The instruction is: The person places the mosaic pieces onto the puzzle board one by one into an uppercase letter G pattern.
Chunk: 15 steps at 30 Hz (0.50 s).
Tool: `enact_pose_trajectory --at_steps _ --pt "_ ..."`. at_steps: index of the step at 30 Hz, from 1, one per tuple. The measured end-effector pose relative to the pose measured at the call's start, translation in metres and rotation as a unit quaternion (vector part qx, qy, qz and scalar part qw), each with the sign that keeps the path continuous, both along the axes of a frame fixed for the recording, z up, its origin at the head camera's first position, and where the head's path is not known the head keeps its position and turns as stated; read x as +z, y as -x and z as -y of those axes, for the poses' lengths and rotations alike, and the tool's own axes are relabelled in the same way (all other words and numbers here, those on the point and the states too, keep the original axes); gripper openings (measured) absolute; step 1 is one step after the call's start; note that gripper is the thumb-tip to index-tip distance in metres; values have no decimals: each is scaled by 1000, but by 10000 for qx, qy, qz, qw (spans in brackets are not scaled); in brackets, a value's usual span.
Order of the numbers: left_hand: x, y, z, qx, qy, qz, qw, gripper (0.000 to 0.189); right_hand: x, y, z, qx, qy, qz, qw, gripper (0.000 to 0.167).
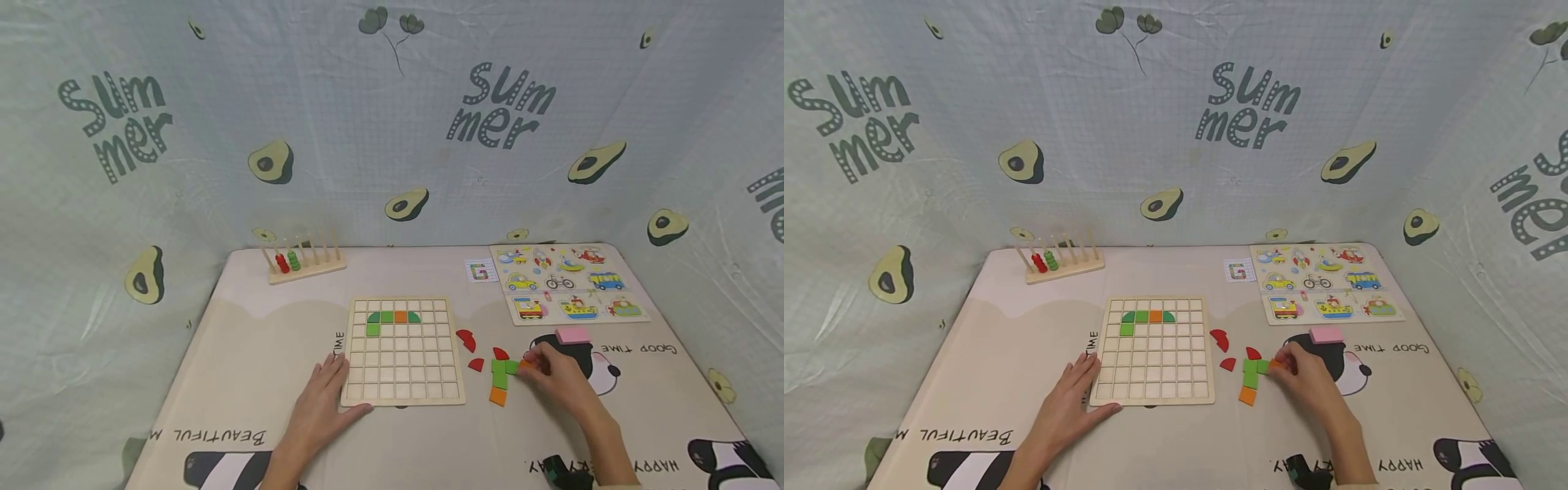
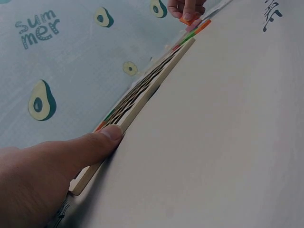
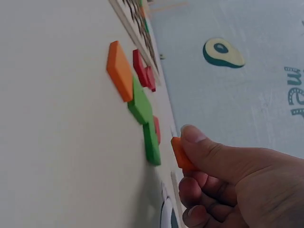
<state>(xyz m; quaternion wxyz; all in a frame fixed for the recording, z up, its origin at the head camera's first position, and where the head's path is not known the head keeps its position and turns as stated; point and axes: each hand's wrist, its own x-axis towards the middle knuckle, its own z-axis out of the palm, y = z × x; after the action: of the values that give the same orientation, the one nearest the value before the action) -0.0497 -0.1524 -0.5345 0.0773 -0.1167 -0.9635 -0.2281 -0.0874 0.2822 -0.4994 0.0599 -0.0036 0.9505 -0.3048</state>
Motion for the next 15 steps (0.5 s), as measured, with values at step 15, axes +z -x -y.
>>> enact_pose_trajectory --at_steps 15 --pt "1 0 1 -12 13 -1 10000 89 9 25 38 635 559 -559 9948 21"
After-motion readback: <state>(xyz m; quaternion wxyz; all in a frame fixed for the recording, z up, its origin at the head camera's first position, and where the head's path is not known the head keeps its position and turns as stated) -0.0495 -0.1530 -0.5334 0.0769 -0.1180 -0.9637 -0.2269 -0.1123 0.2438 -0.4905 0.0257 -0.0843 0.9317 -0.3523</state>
